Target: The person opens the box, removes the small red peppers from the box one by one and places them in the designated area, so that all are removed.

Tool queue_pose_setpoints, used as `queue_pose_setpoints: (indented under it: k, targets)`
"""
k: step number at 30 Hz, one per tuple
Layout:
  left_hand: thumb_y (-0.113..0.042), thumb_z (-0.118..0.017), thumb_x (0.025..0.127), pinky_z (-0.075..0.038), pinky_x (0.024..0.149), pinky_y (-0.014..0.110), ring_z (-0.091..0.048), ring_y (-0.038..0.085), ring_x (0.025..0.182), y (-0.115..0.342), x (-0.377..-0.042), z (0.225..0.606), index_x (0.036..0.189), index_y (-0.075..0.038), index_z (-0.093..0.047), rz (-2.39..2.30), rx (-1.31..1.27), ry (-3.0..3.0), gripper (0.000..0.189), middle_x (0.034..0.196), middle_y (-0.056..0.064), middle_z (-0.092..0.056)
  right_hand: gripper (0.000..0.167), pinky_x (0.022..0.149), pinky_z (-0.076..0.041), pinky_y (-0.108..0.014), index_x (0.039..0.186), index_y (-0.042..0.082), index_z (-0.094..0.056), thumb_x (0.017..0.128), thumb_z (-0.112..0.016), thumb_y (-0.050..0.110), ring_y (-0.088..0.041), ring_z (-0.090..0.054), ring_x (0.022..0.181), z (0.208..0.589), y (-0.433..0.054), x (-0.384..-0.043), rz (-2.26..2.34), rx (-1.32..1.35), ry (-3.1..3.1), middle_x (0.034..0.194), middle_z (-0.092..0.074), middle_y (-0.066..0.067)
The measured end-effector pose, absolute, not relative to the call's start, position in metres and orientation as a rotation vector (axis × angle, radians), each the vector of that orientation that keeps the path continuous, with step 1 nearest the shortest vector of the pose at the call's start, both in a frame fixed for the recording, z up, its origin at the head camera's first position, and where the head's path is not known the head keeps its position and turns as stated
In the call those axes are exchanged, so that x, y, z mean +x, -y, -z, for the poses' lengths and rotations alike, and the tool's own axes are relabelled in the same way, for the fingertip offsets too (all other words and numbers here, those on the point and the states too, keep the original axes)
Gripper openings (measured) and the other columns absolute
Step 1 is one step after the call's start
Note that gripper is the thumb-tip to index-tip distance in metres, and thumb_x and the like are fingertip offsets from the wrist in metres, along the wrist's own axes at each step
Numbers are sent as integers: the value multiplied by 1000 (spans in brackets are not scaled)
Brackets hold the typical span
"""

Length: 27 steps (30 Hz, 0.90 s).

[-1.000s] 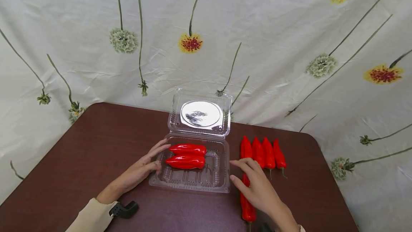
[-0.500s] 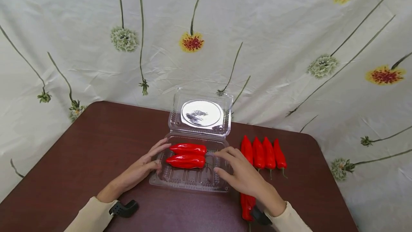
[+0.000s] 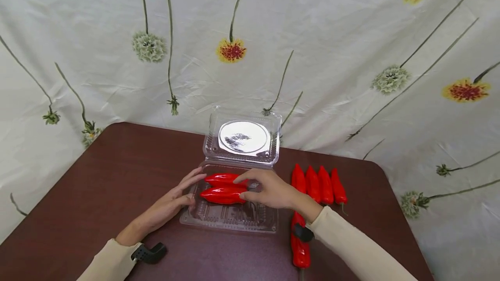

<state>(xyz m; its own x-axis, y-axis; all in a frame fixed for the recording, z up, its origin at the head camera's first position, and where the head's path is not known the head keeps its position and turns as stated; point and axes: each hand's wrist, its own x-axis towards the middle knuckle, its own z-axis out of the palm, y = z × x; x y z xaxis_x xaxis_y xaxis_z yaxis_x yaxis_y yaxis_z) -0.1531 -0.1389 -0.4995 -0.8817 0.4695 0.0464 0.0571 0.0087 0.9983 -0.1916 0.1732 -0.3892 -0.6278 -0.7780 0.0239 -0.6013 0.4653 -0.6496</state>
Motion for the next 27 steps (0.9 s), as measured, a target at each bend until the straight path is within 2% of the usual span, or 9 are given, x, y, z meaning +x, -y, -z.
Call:
queue_pose_setpoints:
  k: [3,4,6,9,13,16,27]
  targets:
    - [2,-49,93,-51,81,25,-38,24,129,139,-154,498,156,-20,-34,-1943,531,-2001,68,168,-4,-3,36,97,-52,-47,126,11,-67,91,-73,16,-24,-61,118,390,-163,-197,916,-1159,-2432,128,-67,-3]
    - [1,-49,93,-51,81,25,-34,26,133,139,-154,498,156,-20,-34,-1940,523,-2004,68,168,-4,-3,36,96,-52,-47,126,11,-68,91,-73,16,-25,-61,117,392,-160,-198,914,-1160,-2427,127,-67,-3]
    - [1,-49,93,-51,80,26,-34,27,133,139,-154,498,156,-20,-35,-1937,512,-2008,68,168,-4,-4,35,96,-52,-46,125,13,-68,90,-73,16,-25,-61,116,394,-154,-200,898,-1155,-2424,126,-67,-3]
    - [1,-49,93,-52,78,26,-43,24,126,139,-154,498,156,-19,-34,-1930,511,-2010,68,168,-3,-4,34,96,-51,-43,125,14,-69,90,-73,15,-23,-61,115,399,-147,-203,858,-1137,-2423,125,-67,-3]
    - [3,-48,94,-52,76,26,-58,17,96,139,-155,499,157,-17,-33,-1926,533,-1995,68,168,-2,-3,35,97,-50,-43,124,15,-69,89,-73,13,-22,-60,116,403,-141,-204,826,-1097,-2433,126,-67,-3]
    - [2,-47,94,-52,75,26,-58,18,77,139,-155,499,157,-17,-32,-1931,533,-1983,68,168,-2,-2,36,98,-50,-43,124,15,-69,89,-74,11,-23,-60,116,406,-140,-205,821,-1075,-2439,127,-67,-4]
    - [2,-47,94,-51,74,26,-58,19,74,139,-155,499,157,-17,-33,-1931,533,-1971,67,168,-3,-2,33,103,-47,-38,121,12,-70,89,-71,6,-24,-59,118,418,-138,-206,696,-1125,-2454,125,-66,-6]
